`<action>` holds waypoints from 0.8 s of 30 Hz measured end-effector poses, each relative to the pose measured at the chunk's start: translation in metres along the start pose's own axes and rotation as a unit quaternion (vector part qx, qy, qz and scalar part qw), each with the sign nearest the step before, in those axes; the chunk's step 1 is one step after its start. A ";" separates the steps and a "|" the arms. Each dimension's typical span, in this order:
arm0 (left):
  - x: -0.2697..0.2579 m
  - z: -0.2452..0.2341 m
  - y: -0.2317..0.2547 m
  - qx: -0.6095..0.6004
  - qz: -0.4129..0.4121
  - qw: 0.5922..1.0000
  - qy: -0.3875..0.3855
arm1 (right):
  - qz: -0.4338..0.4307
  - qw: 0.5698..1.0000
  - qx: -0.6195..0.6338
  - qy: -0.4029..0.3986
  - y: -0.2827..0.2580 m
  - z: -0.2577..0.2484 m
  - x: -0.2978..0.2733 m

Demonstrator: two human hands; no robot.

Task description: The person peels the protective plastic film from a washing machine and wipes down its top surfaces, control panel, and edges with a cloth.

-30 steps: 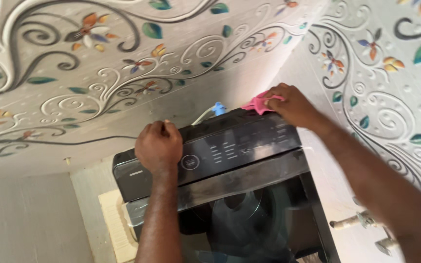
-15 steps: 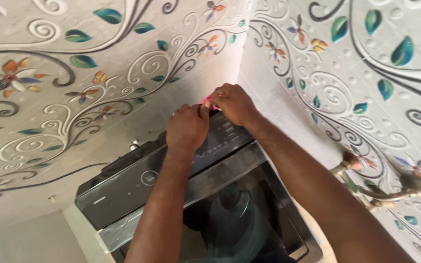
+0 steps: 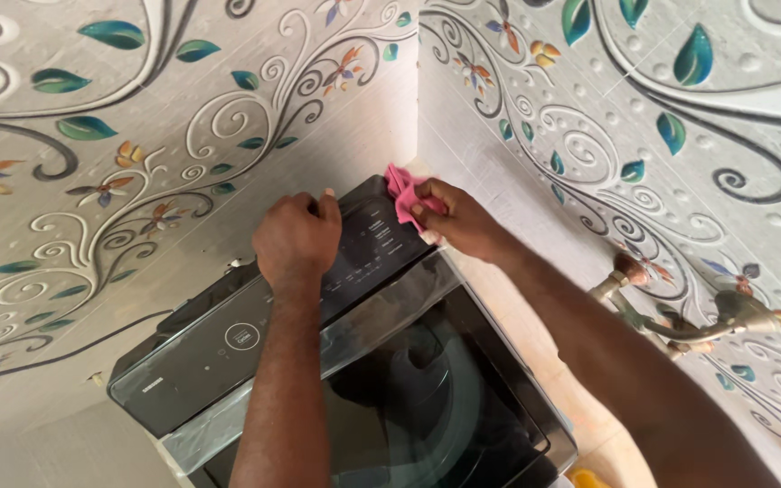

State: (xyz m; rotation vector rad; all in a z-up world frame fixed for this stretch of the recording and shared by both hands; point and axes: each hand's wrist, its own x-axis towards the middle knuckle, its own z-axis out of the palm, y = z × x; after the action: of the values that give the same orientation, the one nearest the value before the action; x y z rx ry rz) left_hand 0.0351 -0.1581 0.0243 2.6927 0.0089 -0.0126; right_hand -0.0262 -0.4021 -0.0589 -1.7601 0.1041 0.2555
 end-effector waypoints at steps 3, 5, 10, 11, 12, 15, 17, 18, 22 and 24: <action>-0.002 0.002 -0.001 0.011 0.026 0.999 0.036 | -0.038 0.999 -0.003 -0.020 -0.003 -0.020 0.007; -0.003 0.005 -0.003 0.016 0.024 0.999 0.042 | -0.069 0.997 -0.019 0.013 -0.011 -0.027 0.019; -0.001 0.011 -0.009 0.027 0.043 0.997 0.063 | 0.062 0.996 0.068 0.019 -0.020 0.024 0.061; 0.000 0.012 -0.009 0.039 0.051 0.995 0.073 | -0.068 0.996 0.007 0.064 -0.012 0.035 0.064; -0.001 0.013 -0.010 0.050 0.056 0.994 0.083 | -0.197 0.973 -0.057 0.105 -0.003 0.040 0.067; -0.001 0.012 -0.011 0.028 0.041 0.996 0.070 | -0.183 0.971 -0.085 0.125 0.019 0.039 0.066; -0.002 0.011 -0.009 0.027 0.036 0.996 0.071 | -0.117 0.985 -0.086 0.097 0.030 0.029 0.048; -0.003 0.010 -0.008 0.027 0.030 0.997 0.073 | -0.050 0.993 -0.088 0.067 0.032 0.022 0.038; -0.005 0.008 -0.007 0.028 0.027 0.997 0.067 | 0.105 0.988 -0.103 -0.036 0.028 -0.005 0.019; -0.004 0.010 -0.006 0.014 0.036 0.995 0.090 | 0.045 0.989 -0.135 -0.047 0.018 -0.013 0.026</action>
State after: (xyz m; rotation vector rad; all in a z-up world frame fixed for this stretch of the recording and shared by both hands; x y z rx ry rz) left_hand 0.0306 -0.1566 0.0129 2.7111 -0.0321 0.2549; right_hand -0.0031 -0.4170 -0.0794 -2.0109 0.0840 0.4334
